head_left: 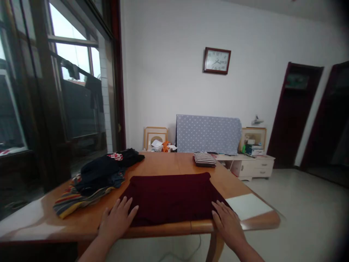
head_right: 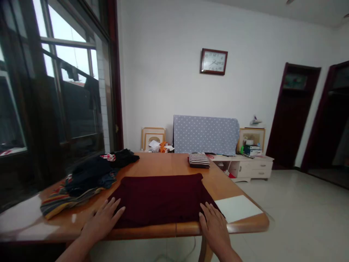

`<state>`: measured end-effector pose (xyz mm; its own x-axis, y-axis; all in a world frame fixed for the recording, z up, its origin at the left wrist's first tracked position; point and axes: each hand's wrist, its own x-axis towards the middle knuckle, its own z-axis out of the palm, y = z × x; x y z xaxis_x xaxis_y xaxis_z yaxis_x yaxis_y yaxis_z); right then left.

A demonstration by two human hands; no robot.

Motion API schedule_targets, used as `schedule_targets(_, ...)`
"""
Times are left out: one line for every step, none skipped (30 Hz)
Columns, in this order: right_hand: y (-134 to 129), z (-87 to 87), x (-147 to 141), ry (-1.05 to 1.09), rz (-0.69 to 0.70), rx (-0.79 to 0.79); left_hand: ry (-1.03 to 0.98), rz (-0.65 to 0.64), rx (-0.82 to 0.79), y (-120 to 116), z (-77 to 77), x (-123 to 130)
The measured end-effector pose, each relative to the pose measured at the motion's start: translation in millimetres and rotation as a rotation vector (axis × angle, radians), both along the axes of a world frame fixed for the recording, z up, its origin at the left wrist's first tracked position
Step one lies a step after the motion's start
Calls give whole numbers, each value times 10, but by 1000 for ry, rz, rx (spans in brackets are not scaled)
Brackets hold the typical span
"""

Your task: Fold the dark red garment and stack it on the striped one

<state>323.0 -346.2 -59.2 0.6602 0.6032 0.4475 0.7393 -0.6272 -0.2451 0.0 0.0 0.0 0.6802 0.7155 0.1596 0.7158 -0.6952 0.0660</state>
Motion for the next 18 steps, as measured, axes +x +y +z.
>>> schedule_targets(-22,-9,2,-11,17,-17,-9,30,-10,-53,17,-20)
schedule_targets(-51,-29,14,-20,38,-27,-15,63,-29,-105,33,-47)
schedule_targets(-84,-61,39,-25,65,-30,-24,82,-45,-150,50,-79)
schedule_targets(-120,-101,78,-24,95,-26,-33,80,-54,-186,67,-118)
schedule_targets(-157,-145,131,-21,124,-19,-41,81,-70,-212,87,-162)
schedule_targets(-193,-187,195,-13,155,-13,-44,80,-101,-226,109,-209)
schedule_targets(-224,-220,266,2,190,-12,-42,77,-135,-232,136,-259)
schedule_targets(-249,-240,337,22,222,-16,-40,75,-172,-231,165,-308)
schedule_targets(-266,-243,401,45,243,-19,-38,71,-203,-226,198,-355)
schedule_targets(-274,-226,451,66,256,-18,-40,59,-223,-221,232,-396)
schedule_targets(-272,-188,485,85,263,-20,-47,33,-231,-218,267,-430)
schedule_targets(-259,-132,499,101,262,-26,-59,-15,-232,-218,300,-456)
schedule_targets(-235,-62,495,111,257,-40,-72,-84,-235,-222,332,-472)
schedule_targets(-201,19,477,118,252,-60,-77,-162,-247,-230,361,-478)
schedule_targets(-161,105,449,121,245,-88,-74,-233,-265,-239,388,-474)
schedule_targets(-117,192,418,119,250,-118,-66,-286,-282,-247,412,-461)
schedule_targets(-72,274,388,118,268,-134,-59,-318,-297,-251,434,-440)
schedule_targets(-29,350,362,124,283,-154,-56,-333,-306,-248,453,-412)
